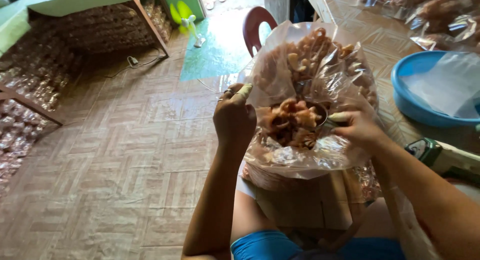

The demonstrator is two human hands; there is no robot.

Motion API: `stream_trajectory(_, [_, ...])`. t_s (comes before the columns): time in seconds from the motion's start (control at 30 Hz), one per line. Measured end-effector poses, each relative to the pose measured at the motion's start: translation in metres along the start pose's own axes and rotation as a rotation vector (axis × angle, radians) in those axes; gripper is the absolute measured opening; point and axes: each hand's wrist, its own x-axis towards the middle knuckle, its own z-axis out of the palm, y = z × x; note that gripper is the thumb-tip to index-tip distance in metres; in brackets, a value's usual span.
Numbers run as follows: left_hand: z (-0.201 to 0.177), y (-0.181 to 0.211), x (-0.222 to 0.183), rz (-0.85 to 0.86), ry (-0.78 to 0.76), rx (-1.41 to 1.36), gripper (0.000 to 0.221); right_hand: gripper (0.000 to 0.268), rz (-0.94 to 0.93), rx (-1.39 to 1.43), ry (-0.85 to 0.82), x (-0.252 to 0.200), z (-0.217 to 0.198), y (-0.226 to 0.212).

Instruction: Manually scooping fried snacks into plastic bags and sealing them with a heat sealer

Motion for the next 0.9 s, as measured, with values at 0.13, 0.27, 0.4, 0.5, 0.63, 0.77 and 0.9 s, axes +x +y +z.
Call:
stream_trajectory(0.13, [0.045, 0.001, 0.003, 0.180, -0.279, 0.408, 0.029, 0.041, -0.072, 0.042, -0.030, -0.021, -0.029, -0.047])
stream_trajectory(0.27, [0.044, 0.028, 0.004, -0.101, -0.473, -0.123, 0.037, 0.048, 0.126, 0.039, -0.161, -0.034, -0.048, -0.083])
stream_trajectory(0.4, [0.067, 0.027, 0.004, 0.020, -0.544, -0.232, 0.027, 0.047, 0.139, 0.020, -0.188, -0.036, -0.061, -0.092])
stream_trajectory(0.5, [0.062, 0.033, 0.007, -0.046, -0.591, -0.171, 0.044, 0.045, 0.085, -0.122, -0.184, -0.036, -0.067, -0.099])
stream_trajectory(0.63, [0.065, 0.025, 0.007, 0.059, -0.535, -0.190, 0.020, 0.043, 0.080, -0.270, -0.173, -0.038, -0.066, -0.106])
stream_trajectory(0.77, [0.060, 0.030, 0.008, 0.017, -0.628, -0.166, 0.015, 0.038, 0.047, -0.311, -0.189, -0.036, -0.062, -0.109])
stream_trajectory(0.9, [0.054, 0.029, 0.005, 0.156, -0.580, -0.277, 0.029, 0.038, 0.065, -0.539, -0.151, -0.037, -0.059, -0.119])
